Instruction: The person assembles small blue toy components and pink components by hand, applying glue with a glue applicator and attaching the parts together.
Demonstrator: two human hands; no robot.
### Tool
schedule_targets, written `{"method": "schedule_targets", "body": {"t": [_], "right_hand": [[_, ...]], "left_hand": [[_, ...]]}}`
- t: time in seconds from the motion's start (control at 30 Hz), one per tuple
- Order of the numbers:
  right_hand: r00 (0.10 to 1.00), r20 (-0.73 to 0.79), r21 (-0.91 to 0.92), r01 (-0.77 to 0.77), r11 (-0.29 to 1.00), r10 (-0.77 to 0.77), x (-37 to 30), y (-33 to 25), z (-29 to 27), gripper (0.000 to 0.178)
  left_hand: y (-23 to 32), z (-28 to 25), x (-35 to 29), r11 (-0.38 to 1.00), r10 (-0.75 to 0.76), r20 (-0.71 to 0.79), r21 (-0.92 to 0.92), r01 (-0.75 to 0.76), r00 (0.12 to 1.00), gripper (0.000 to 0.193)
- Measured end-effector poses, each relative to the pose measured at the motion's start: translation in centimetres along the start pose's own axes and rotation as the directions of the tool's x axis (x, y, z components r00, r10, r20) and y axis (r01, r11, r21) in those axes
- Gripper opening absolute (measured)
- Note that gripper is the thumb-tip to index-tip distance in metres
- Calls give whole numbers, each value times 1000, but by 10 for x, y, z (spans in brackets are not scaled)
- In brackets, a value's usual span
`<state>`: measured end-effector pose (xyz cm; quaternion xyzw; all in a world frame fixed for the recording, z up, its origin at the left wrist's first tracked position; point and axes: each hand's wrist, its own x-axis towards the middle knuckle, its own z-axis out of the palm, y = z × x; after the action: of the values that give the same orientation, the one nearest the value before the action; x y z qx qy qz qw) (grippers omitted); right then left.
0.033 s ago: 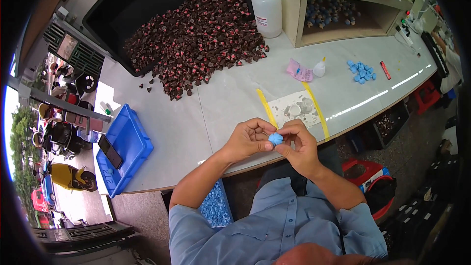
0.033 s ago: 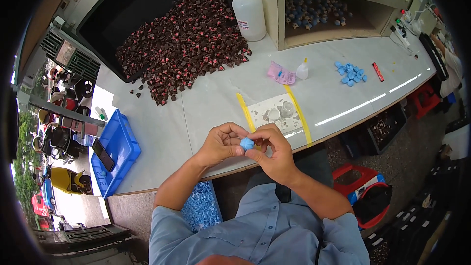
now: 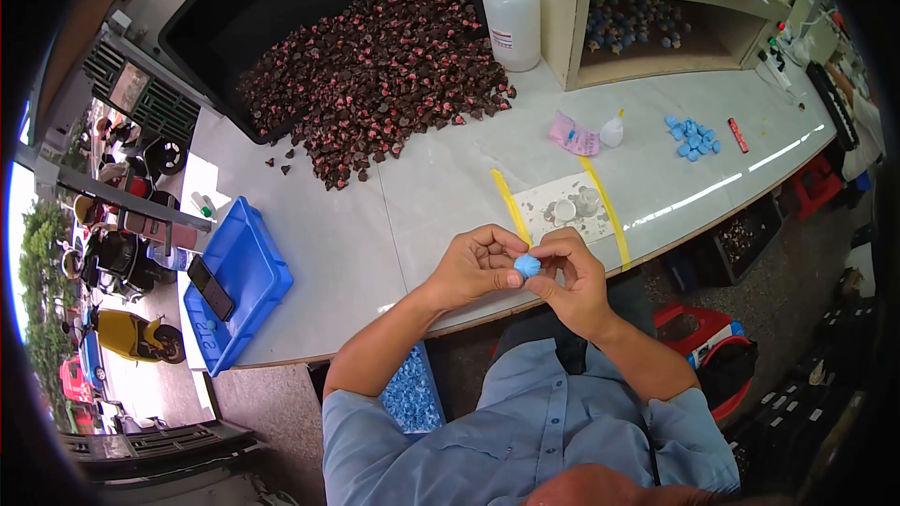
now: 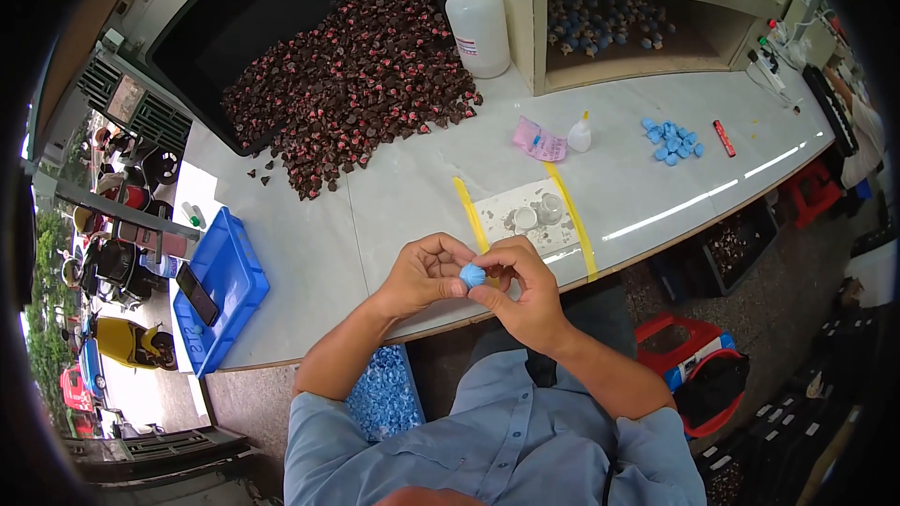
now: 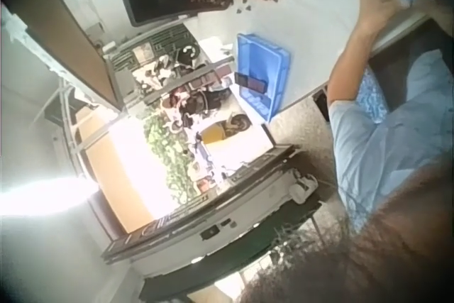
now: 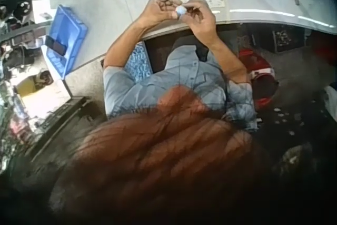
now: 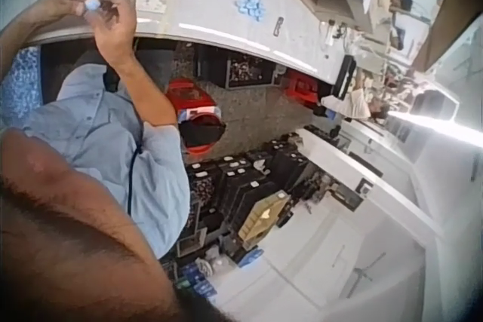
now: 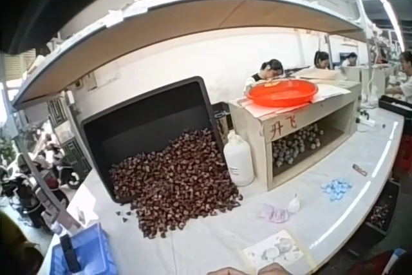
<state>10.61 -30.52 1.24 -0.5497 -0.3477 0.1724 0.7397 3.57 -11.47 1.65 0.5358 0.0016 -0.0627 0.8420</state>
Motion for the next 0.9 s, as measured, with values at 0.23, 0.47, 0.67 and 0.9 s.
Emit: {"method": "schedule_targets", "body": {"t": [0.23, 0.47, 0.67, 0.9], "right_hand": [[998, 3, 58, -67, 996, 67, 2, -2, -2, 35], [1000, 23, -80, 4, 997, -2, 0, 1, -4, 36], [992, 36, -269, 127, 955, -121, 2, -7, -5, 35], [967, 99, -304, 253, 919, -233, 5, -10, -11, 29]], "left_hand": [[1, 1, -2, 998, -4, -5, -69, 4, 1000, 29], [3, 7, -4, 993, 70, -50, 99, -65, 996, 29], [3, 8, -6, 988, 66, -58, 143, -57, 996, 27], [-6, 4, -5, 987, 135, -10, 89, -134, 991, 28]]}}
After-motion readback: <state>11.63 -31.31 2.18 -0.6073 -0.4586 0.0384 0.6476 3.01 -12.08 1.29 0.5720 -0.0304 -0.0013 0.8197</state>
